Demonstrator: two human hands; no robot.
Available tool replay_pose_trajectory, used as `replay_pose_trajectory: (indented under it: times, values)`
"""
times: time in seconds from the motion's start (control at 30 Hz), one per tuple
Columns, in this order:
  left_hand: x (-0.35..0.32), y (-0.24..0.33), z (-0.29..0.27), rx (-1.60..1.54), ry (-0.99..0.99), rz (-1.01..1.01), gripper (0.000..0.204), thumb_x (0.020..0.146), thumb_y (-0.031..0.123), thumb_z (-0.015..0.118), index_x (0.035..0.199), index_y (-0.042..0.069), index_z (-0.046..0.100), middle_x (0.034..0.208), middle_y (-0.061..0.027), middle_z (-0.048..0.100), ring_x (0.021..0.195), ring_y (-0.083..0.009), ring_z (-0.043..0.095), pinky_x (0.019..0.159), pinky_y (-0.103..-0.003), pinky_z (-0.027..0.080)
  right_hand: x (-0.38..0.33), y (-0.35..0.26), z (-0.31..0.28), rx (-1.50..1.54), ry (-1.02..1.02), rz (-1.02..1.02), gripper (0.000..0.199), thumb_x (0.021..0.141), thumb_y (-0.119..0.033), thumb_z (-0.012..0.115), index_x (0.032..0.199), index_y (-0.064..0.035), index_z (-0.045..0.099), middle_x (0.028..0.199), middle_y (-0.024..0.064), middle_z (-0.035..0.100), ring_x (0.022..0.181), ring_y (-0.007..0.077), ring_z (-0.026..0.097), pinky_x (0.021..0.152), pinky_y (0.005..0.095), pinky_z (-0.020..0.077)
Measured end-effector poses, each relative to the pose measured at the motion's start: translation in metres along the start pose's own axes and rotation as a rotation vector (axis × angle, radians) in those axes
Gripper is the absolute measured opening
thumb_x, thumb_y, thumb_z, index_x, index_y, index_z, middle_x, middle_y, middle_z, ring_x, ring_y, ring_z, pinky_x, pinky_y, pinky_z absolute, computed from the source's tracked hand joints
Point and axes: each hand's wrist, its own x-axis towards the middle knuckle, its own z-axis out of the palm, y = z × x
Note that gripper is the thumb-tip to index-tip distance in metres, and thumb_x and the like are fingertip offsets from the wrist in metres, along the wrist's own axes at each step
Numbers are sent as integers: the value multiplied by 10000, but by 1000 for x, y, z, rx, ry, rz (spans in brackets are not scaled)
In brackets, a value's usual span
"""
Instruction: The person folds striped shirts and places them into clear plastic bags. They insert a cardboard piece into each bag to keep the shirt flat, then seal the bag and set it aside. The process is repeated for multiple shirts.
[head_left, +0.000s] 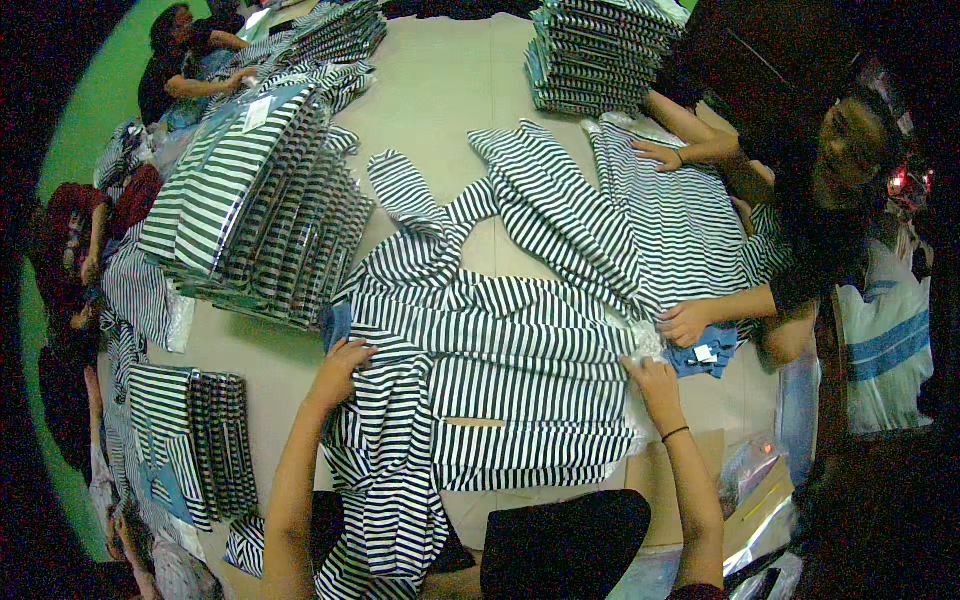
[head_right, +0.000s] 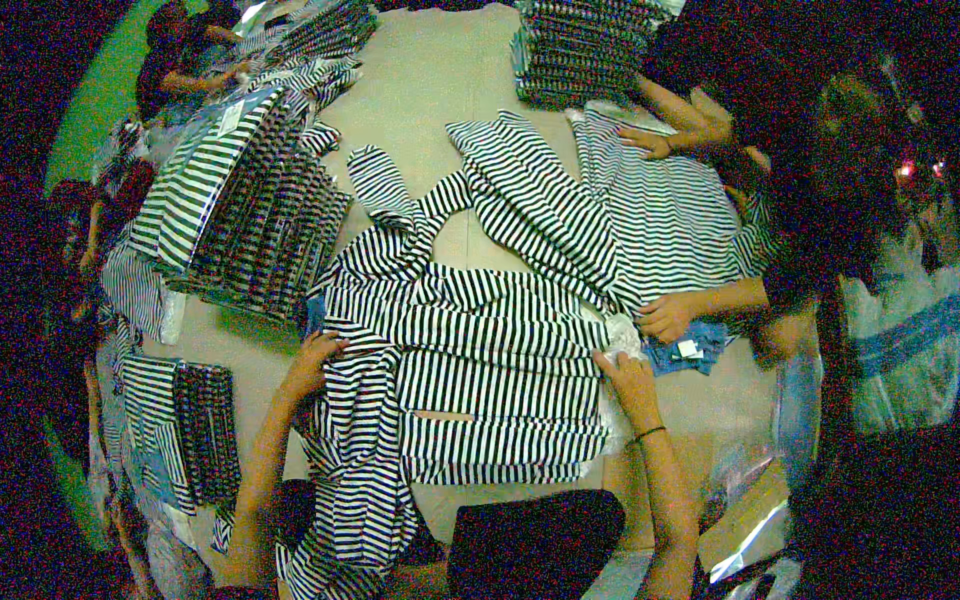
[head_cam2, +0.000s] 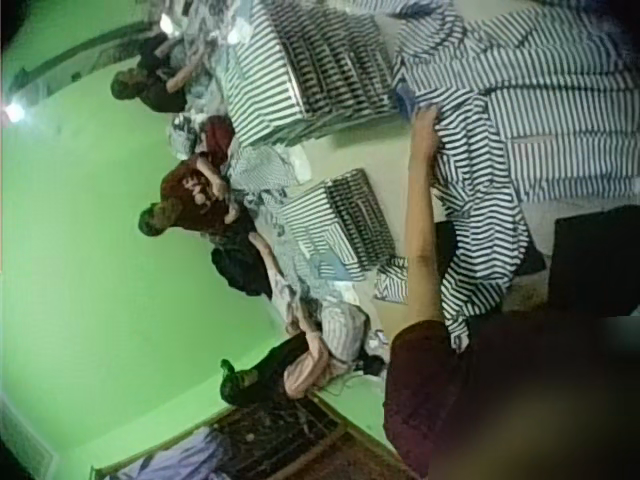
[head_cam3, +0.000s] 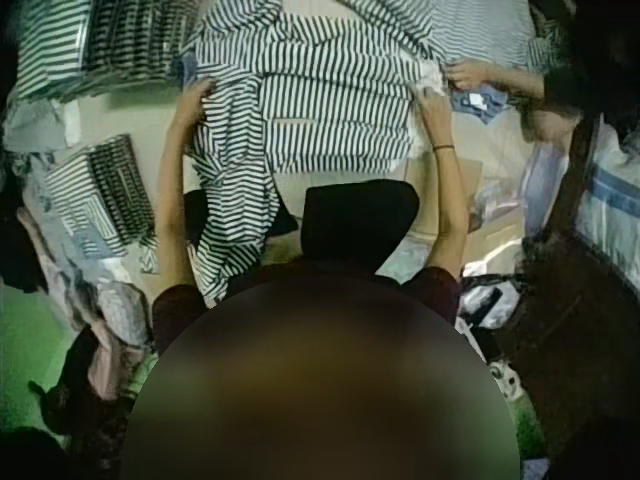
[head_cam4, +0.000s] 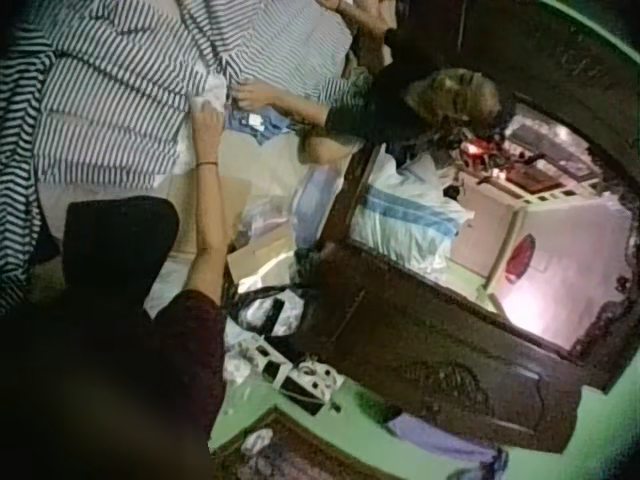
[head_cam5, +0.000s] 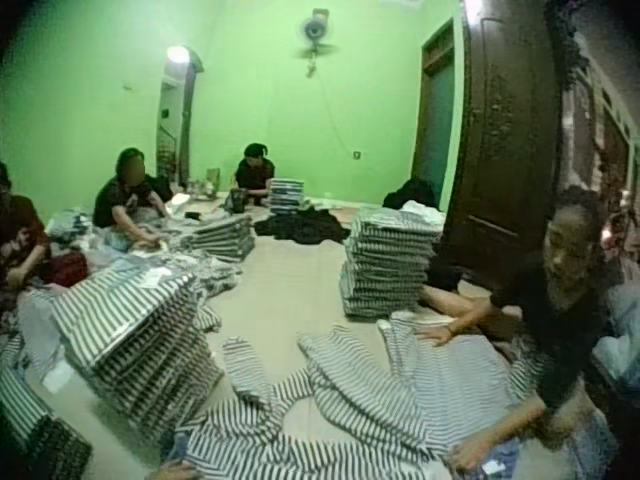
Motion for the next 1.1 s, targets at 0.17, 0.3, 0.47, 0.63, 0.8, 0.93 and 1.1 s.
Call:
replay_pose_trajectory:
  times: [0.17, 0.3, 0.47, 0.63, 0.8, 0.93, 1.1]
  values:
    - [28, 21, -9, 173, -92, -43, 330, 546, -61, 500, 850, 63, 540, 919, -95, 552, 944, -260, 474, 857, -362, 314, -14, -3, -1, 222, 271, 213, 387, 677, -62, 498, 1063, -71, 472, 958, 153, 496, 903, 310, 461, 782, 361, 361]
    - [75, 54, 19, -47, 218, 227, 277, 590, -23, 499, 860, 31, 524, 913, -125, 534, 892, -289, 482, 806, -361, 363, 39, -3, -7, 414, 347, 8, 314, 695, -111, 530, 1002, -49, 498, 971, 141, 511, 924, 309, 464, 850, 374, 331]
    - [81, 72, 59, 169, 20, 106, 417, 763, 321, 498, 1125, 122, 442, 1228, -112, 366, 1146, -351, 287, 922, -497, 229, 76, 10, -8, 278, 63, -117, 138, 713, -108, 454, 815, -75, 540, 715, 93, 559, 736, 243, 546, 716, 356, 410]
    - [69, 62, 61, 9, -20, 28, 216, 793, 225, 435, 918, 61, 499, 1187, -90, 408, 1172, -277, 282, 950, -521, 144, 67, 2, -5, 168, 295, 3, 167, 715, -90, 457, 861, -64, 533, 817, 125, 550, 782, 272, 530, 674, 360, 414]
    - [85, 73, 67, 10, 200, 53, 180, 750, 210, 488, 825, 50, 518, 1029, -114, 483, 1068, -286, 366, 919, -479, 213, 44, -33, 5, 289, 356, -112, 232, 715, -86, 482, 943, -59, 513, 900, 108, 533, 832, 254, 510, 749, 334, 377]
    - [87, 78, 73, 21, 101, 67, 187, 729, 166, 484, 840, 17, 500, 1158, -147, 413, 1118, -329, 317, 921, -454, 239, 36, -26, 11, 273, 241, -18, 243, 675, -79, 472, 915, -72, 512, 803, 76, 533, 761, 220, 511, 691, 331, 379]
    - [95, 62, 64, -89, 136, 23, 180, 712, 112, 485, 852, 2, 501, 933, -133, 525, 880, -284, 482, 771, -404, 358, 22, -16, 3, 447, 166, -282, 129, 714, -166, 518, 727, -39, 538, 751, 89, 536, 689, 239, 505, 651, 354, 388]
